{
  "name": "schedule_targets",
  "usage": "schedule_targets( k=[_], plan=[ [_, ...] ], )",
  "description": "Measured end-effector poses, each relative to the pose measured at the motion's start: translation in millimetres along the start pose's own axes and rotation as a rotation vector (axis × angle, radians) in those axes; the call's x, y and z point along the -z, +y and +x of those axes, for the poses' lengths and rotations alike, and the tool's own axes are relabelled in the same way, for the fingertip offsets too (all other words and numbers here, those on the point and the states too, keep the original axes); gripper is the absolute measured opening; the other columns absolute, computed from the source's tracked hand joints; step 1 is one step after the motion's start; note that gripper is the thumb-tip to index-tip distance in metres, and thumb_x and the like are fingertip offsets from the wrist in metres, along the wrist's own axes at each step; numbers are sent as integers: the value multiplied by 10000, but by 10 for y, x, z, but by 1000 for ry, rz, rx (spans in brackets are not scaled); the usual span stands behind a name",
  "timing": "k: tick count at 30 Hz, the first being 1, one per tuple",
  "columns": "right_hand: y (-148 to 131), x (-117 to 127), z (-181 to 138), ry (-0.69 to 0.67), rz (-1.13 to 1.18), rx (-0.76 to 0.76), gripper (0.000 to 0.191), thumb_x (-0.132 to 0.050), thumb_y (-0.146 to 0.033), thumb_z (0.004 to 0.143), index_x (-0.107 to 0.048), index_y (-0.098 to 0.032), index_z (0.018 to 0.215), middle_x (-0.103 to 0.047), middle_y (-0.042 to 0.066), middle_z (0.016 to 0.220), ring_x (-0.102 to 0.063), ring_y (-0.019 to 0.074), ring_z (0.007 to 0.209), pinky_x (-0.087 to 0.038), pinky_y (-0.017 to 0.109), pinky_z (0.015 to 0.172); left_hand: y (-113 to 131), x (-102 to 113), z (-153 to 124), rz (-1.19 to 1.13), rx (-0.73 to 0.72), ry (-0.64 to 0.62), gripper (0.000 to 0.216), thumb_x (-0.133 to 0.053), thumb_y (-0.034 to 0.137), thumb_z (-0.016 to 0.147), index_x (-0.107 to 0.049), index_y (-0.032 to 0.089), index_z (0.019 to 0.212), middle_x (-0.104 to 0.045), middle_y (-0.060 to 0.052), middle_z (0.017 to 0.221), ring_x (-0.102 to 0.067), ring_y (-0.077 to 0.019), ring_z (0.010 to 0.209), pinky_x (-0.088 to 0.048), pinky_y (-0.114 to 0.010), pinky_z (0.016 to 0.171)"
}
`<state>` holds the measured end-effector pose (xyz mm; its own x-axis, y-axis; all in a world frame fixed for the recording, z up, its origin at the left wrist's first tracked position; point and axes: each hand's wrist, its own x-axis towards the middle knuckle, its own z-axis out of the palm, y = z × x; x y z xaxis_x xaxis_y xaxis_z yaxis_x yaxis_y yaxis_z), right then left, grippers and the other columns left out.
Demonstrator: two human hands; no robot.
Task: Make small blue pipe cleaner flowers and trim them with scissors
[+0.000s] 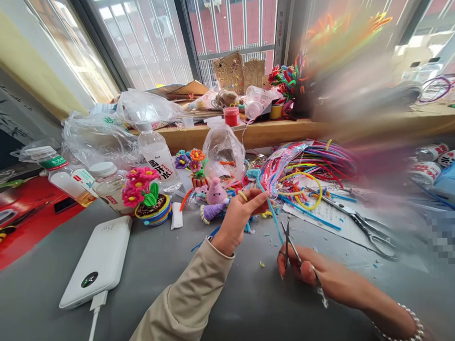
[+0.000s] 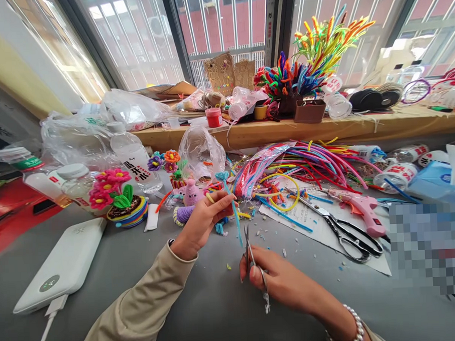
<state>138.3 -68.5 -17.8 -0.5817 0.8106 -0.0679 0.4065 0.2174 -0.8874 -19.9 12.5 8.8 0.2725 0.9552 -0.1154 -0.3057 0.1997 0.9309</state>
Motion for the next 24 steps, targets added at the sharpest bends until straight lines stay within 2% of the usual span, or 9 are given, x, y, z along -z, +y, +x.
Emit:
schedule_targets(
  k=[6,16,21,24],
  plan=[
    [-11,-17,23,-26,-77,30,720,-111,-746,712,-531,-163,753,-517,51,775,-469,159,684,-406,284,643,-12,-30,-16,46,35,-34,232,-722,274,556,-568,127,649,-559,40,595,-521,-44,540,-417,-172,584],
    [-1,-26,56,22,0,5,701,-160,-767,691,-502,-155,664,-479,28,675,-430,134,606,-390,263,587,-62,-31,-7,83,33,-57,245,-719,301,555,-572,131,652,-561,22,600,-530,-67,566,-429,-200,617],
    [80,-55,79,28,127,38,660,-246,-767,679,-478,-153,604,-511,49,684,-467,152,640,-391,269,592,-57,-44,-17,75,26,-71,259,-720,321,547,-572,129,642,-556,26,576,-516,-61,546,-419,-193,596],
    [128,-77,87,34,231,8,624,-321,-756,666,-467,-156,577,-510,46,623,-501,175,668,-387,259,561,-45,-49,-29,46,34,-37,250,-721,302,550,-570,130,650,-561,28,586,-518,-57,545,-420,-188,593]
  ],
)
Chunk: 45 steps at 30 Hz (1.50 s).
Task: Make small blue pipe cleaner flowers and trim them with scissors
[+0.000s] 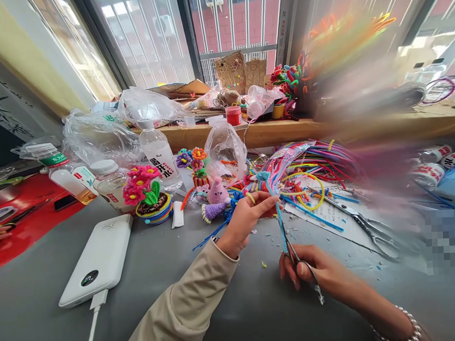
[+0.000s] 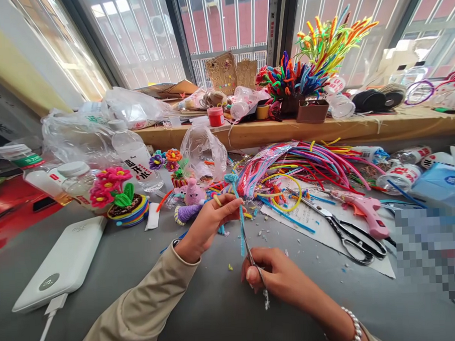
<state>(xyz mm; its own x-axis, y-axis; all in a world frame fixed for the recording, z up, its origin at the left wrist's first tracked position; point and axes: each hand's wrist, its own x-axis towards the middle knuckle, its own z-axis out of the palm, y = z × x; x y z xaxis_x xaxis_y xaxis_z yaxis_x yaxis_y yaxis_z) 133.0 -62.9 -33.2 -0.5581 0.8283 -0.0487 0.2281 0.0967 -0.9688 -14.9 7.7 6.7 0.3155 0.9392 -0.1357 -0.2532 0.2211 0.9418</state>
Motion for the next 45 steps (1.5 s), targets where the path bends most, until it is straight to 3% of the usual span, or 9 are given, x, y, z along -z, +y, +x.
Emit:
schedule_targets(
  k=[5,10,22,27,32,39,45],
  plan=[
    [66,-26,3,37,67,-43,590,-382,-726,670,-468,-157,542,-489,21,508,-495,151,586,-360,238,517,9,-2,-8,-28,5,24,244,-725,288,547,-565,130,641,-562,29,589,-520,-55,545,-421,-185,594],
    [83,-39,8,64,132,-78,596,-429,-727,638,-500,-139,572,-459,-11,491,-390,77,408,-297,215,435,16,4,-1,-66,6,48,270,-739,295,523,-554,137,641,-563,34,596,-527,-59,549,-430,-192,601],
    [36,-26,2,200,143,-181,556,-512,-683,608,-500,-135,515,-355,-45,412,-312,58,352,-229,203,375,16,14,7,-87,-46,82,233,-724,255,555,-558,138,670,-553,49,598,-527,-44,542,-435,-173,588],
    [49,10,-2,134,49,-81,635,-341,-756,657,-467,-142,556,-431,-1,528,-358,81,444,-290,217,436,27,18,3,-95,-48,74,214,-715,254,568,-562,142,669,-555,51,604,-526,-41,549,-430,-166,591],
    [1,-9,-27,64,-84,20,701,-217,-791,654,-499,-150,686,-442,3,625,-376,112,571,-316,226,521,30,6,-15,0,-9,-25,196,-696,272,595,-572,129,649,-547,39,586,-507,-44,545,-411,-171,577],
    [-41,-29,-49,-33,-92,-28,714,-256,-810,619,-499,-138,625,-439,1,610,-373,106,565,-290,217,509,18,18,-10,76,0,-45,200,-686,288,608,-571,129,647,-545,34,581,-506,-55,557,-407,-189,598],
    [-23,-35,-37,-28,-63,-18,719,-280,-817,599,-497,-132,597,-449,6,588,-374,101,544,-280,217,497,-5,17,2,97,-10,-74,192,-683,283,612,-569,135,656,-551,38,586,-510,-51,564,-404,-185,607]
  ],
)
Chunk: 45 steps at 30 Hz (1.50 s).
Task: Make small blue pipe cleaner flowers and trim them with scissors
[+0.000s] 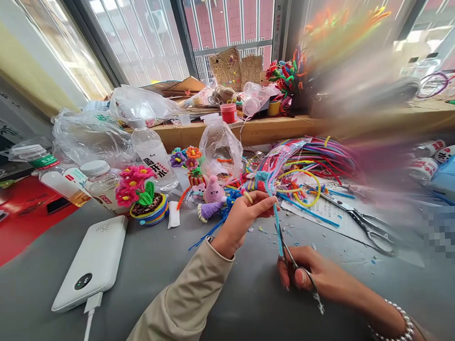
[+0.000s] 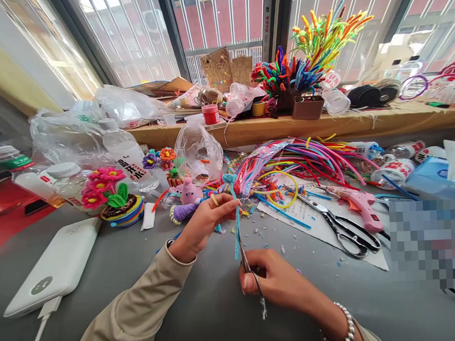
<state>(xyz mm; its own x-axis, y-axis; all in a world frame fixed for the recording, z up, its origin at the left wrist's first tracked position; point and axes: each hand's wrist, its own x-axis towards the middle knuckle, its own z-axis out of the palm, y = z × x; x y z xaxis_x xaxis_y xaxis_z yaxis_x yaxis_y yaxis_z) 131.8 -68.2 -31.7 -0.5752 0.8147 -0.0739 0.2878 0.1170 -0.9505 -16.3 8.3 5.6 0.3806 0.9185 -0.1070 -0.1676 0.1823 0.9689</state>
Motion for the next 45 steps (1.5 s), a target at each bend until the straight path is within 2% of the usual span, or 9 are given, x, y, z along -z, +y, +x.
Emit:
schedule_targets(
  k=[7,16,25,32,45],
  plan=[
    [41,43,17,19,105,-10,706,-271,-811,614,-487,-139,592,-408,-9,516,-372,100,492,-290,228,485,7,-32,-23,-7,14,-7,204,-690,278,599,-555,127,620,-555,36,548,-510,-52,530,-401,-187,586],
    [-20,74,-12,-63,32,-39,739,-262,-845,559,-475,-138,608,-422,1,559,-364,99,513,-277,229,486,22,-12,-9,-89,-7,49,199,-698,288,588,-581,137,643,-572,34,584,-518,-53,560,-407,-186,606],
    [30,49,-8,-123,98,-6,723,-284,-819,595,-489,-125,596,-405,-13,536,-358,83,493,-264,220,477,14,-11,-22,17,43,-41,240,-712,312,559,-574,132,641,-568,32,567,-510,-52,532,-401,-196,598],
    [138,-36,33,-96,237,44,704,-298,-800,621,-486,-123,576,-395,-24,516,-328,59,429,-244,210,432,-15,-4,1,9,31,-9,261,-689,342,593,-560,126,663,-566,24,592,-514,-48,546,-417,-184,593],
    [122,-54,74,-6,363,67,612,-363,-728,680,-446,-139,539,-385,-32,494,-263,38,378,-188,197,373,24,-30,-14,-152,40,139,258,-720,284,557,-531,142,658,-554,42,574,-536,-63,532,-423,-201,582]
  ],
)
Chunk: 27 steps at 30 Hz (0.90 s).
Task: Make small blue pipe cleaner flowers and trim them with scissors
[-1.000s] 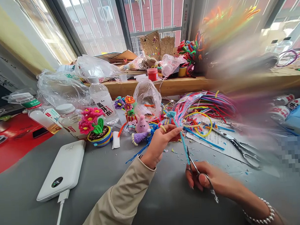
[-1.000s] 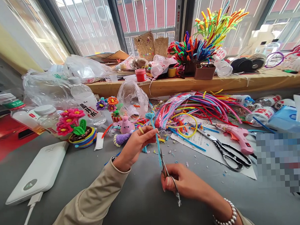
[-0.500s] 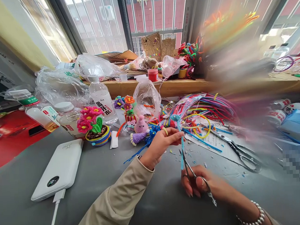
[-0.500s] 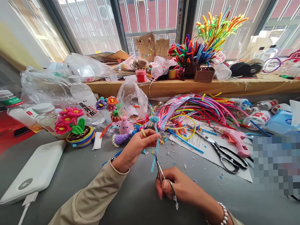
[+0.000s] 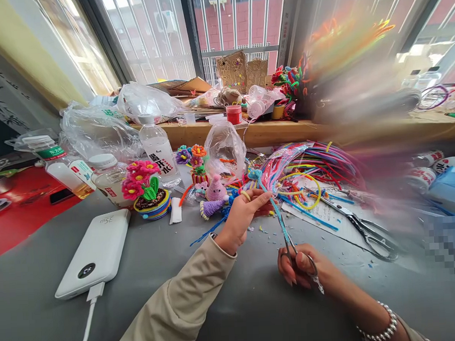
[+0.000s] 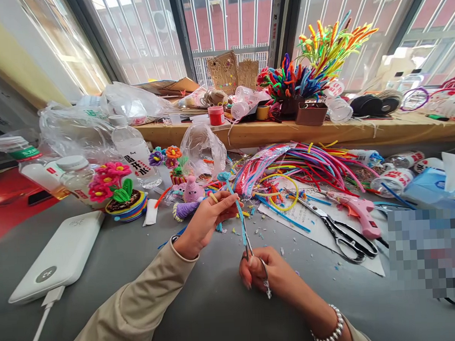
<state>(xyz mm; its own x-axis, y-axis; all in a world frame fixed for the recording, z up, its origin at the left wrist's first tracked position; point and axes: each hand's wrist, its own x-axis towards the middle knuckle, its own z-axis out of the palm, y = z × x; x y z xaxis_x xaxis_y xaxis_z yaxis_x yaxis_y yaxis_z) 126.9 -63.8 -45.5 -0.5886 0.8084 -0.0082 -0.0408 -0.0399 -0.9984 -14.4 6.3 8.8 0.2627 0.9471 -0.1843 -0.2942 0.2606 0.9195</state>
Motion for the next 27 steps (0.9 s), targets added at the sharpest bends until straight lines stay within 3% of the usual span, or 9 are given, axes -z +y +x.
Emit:
schedule_targets(
  k=[5,13,27],
  plan=[
    [44,25,-16,16,-18,-31,593,-389,-704,691,-428,-143,504,-349,-39,476,-245,46,405,-164,204,391,3,-2,-10,-19,10,7,248,-708,279,579,-521,143,667,-551,38,584,-532,-58,532,-423,-185,569],
    [81,42,-40,47,-72,-42,599,-422,-711,664,-427,-145,468,-400,-19,473,-320,73,464,-226,224,460,12,-16,-32,-26,-1,4,237,-701,268,591,-521,138,674,-571,27,596,-530,-53,527,-425,-178,570],
    [79,-11,-26,-8,-36,-1,639,-326,-757,665,-441,-142,533,-349,-43,480,-261,39,386,-188,200,376,-9,3,-7,-48,-21,-8,272,-723,286,558,-531,138,679,-589,21,587,-541,-65,544,-424,-190,583]
  ],
)
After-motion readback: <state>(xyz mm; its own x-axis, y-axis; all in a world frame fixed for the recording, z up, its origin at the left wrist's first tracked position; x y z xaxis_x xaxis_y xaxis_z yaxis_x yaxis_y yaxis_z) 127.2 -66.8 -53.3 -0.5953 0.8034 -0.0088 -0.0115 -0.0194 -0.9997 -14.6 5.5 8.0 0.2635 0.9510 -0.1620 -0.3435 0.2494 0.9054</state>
